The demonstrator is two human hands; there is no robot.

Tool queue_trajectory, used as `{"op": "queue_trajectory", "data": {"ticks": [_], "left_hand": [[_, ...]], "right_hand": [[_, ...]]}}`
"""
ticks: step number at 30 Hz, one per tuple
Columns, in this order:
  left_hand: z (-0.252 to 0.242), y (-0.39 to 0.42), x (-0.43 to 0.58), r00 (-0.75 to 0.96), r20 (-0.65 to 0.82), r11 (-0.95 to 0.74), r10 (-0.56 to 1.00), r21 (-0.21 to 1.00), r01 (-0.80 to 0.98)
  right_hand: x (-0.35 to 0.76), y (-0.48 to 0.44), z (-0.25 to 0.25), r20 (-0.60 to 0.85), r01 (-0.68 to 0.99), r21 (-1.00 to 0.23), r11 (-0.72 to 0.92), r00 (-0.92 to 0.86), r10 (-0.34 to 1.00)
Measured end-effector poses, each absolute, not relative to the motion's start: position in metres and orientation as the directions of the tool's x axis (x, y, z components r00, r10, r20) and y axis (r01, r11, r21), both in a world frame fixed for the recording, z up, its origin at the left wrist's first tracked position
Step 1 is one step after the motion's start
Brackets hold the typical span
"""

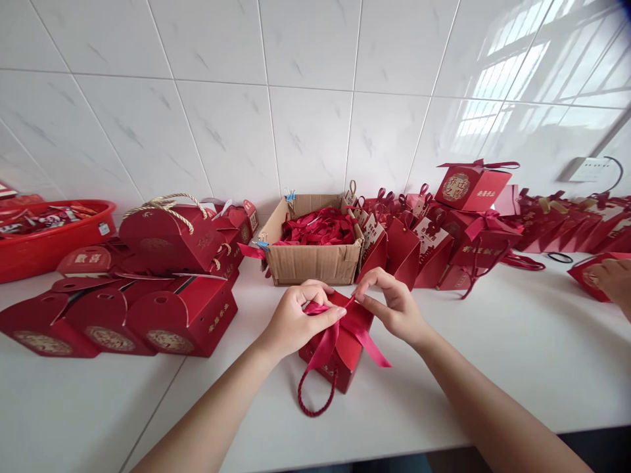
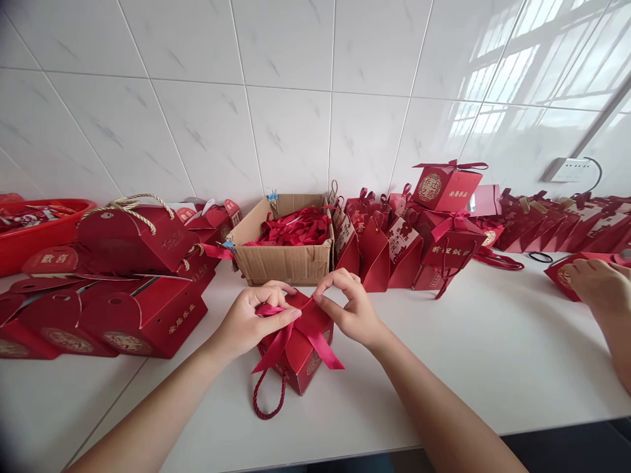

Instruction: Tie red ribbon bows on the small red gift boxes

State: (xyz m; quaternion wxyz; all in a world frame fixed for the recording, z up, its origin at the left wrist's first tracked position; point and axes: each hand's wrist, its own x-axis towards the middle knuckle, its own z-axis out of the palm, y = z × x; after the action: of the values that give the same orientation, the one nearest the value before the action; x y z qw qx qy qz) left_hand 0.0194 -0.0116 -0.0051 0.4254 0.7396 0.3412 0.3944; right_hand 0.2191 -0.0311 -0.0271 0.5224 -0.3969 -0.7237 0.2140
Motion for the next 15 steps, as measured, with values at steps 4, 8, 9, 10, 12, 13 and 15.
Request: {"op": "queue_trajectory", "data": {"ticks": [4, 8, 9, 10, 12, 13, 15], "left_hand": [[-0.0048, -0.0117, 0.0194, 0.466, 0.291, -0.401, 0.836, 0.903, 0.155], [-0.0053, -0.0115, 0.0188, 0.487, 0.299, -0.413, 0.821, 0.899, 0.143], [-0.0054, -0.0114, 0.0186, 0.489, 0.301, -0.415, 0.819, 0.898, 0.142], [-0.0055, -0.0113, 0.0185, 0.492, 0.300, -0.416, 0.817, 0.898, 0.142], [-0.0054, -0.0111, 0.0181, 0.489, 0.289, -0.403, 0.823, 0.903, 0.145], [-0.0052, -0.0109, 0.0178, 0.485, 0.279, -0.392, 0.829, 0.908, 0.147], [-0.0047, -0.0103, 0.0168, 0.477, 0.254, -0.361, 0.841, 0.921, 0.145]], "right_hand": [[0.2216, -0.0266, -0.0288, 0.557, 0.289, -0.782, 0.553, -0.075, 0.827], [0.2224, -0.0240, -0.0277, 0.557, 0.255, -0.807, 0.533, 0.024, 0.830], [0.2221, -0.0236, -0.0275, 0.553, 0.252, -0.812, 0.527, 0.042, 0.832], [0.2218, -0.0234, -0.0276, 0.552, 0.256, -0.813, 0.523, 0.053, 0.832], [0.2213, -0.0229, -0.0283, 0.568, 0.296, -0.794, 0.531, 0.052, 0.821], [0.2212, -0.0227, -0.0290, 0.583, 0.336, -0.773, 0.538, 0.042, 0.811], [0.2216, -0.0227, -0.0303, 0.614, 0.430, -0.711, 0.556, -0.006, 0.789]]}}
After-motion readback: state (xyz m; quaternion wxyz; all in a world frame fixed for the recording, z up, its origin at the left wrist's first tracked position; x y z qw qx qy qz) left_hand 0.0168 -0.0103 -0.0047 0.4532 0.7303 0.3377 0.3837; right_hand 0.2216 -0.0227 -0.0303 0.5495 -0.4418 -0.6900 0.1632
